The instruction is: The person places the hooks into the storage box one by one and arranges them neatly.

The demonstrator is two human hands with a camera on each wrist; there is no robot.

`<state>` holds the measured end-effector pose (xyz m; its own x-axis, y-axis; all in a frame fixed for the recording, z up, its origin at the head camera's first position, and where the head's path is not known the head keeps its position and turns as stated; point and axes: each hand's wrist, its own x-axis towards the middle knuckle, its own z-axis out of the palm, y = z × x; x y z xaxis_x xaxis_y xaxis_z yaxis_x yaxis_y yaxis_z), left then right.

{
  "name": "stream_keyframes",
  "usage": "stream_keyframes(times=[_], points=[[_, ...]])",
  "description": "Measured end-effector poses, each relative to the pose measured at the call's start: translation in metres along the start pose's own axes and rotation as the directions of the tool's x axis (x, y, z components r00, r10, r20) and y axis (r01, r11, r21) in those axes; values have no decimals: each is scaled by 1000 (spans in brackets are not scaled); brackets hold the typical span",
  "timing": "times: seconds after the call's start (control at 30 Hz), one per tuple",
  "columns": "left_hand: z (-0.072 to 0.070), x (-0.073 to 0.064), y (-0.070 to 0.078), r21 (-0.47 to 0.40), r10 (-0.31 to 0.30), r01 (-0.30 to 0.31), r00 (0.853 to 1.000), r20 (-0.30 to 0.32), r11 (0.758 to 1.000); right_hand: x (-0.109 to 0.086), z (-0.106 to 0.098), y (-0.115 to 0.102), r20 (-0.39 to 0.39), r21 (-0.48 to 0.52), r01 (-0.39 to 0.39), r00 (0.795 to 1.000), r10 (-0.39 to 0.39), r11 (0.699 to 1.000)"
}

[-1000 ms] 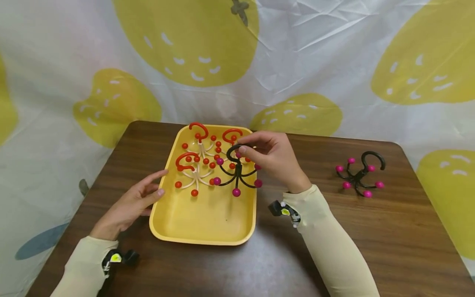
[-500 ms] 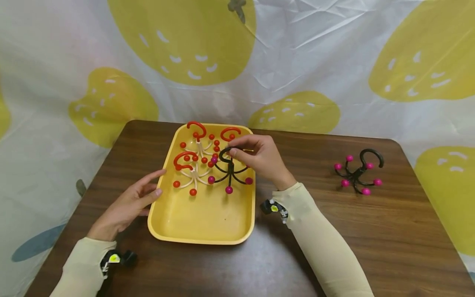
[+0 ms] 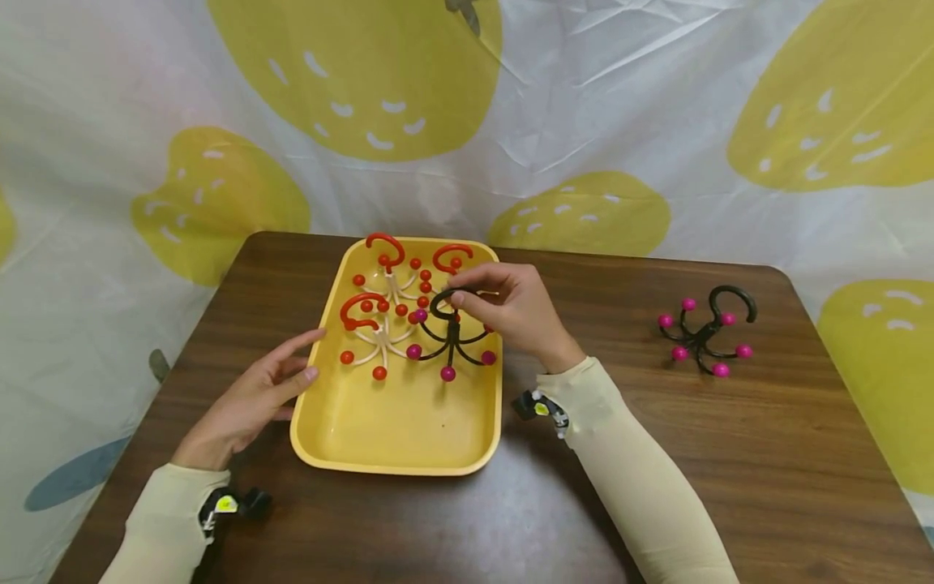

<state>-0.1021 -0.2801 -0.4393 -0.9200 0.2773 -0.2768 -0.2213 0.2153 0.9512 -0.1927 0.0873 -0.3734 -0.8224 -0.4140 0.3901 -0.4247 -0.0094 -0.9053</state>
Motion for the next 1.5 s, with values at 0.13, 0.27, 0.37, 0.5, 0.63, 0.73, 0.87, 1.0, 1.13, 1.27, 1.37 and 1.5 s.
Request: stream_keyframes(times=[0.13, 0.27, 0.37, 0.5, 0.63, 0.73, 0.87, 1.0, 1.13, 1.27, 1.37, 1.5], points=[[-1, 0, 0, -1, 1, -1, 1000, 1, 1000, -3, -3, -3, -5, 5, 1, 1000, -1, 1000], [-2, -1, -1, 0, 0, 0, 1000, -4, 1000, -1, -2, -2, 3, 9, 4, 1000, -4, 1000], [-2, -1, -1, 1, -1, 1, 1000, -7, 1000, 2, 1, 1, 14, 13, 9, 1000, -9, 1000], [-1, 0, -1, -10, -3, 3, 1000, 3, 1000, 4, 5, 2, 32, 4, 18, 999, -18, 1000], [-1, 1, -2, -18, -6, 6, 1000, 9, 1000, 6, 7, 3, 45, -13, 15, 999, -15, 1000], [-1, 1, -2, -16, -7, 7, 1000, 5, 1000, 6, 6, 6, 46, -17, -3, 999, 4, 1000], [0, 2, -2, -8, -11, 11, 1000, -4, 1000, 4, 2, 12, 27, -29, -39, 999, 40, 999], [-1, 0, -2, 1, -19, 19, 1000, -21, 1000, 2, 0, 17, 20, -51, -67, 997, 68, 996], [-1, 0, -3, -6, -17, 16, 1000, -12, 1000, 2, -1, 23, 15, -69, -96, 995, 97, 993], [-1, 1, -4, -14, -9, 9, 1000, -3, 1000, 1, -3, 28, 15, -101, -114, 993, 116, 988], [-1, 1, -3, -14, -7, 6, 1000, -2, 1000, 0, -4, 30, 20, -118, -110, 993, 113, 987], [-1, 1, -2, -8, -9, 9, 1000, -4, 1000, 0, -4, 32, 29, -122, -106, 993, 111, 987]])
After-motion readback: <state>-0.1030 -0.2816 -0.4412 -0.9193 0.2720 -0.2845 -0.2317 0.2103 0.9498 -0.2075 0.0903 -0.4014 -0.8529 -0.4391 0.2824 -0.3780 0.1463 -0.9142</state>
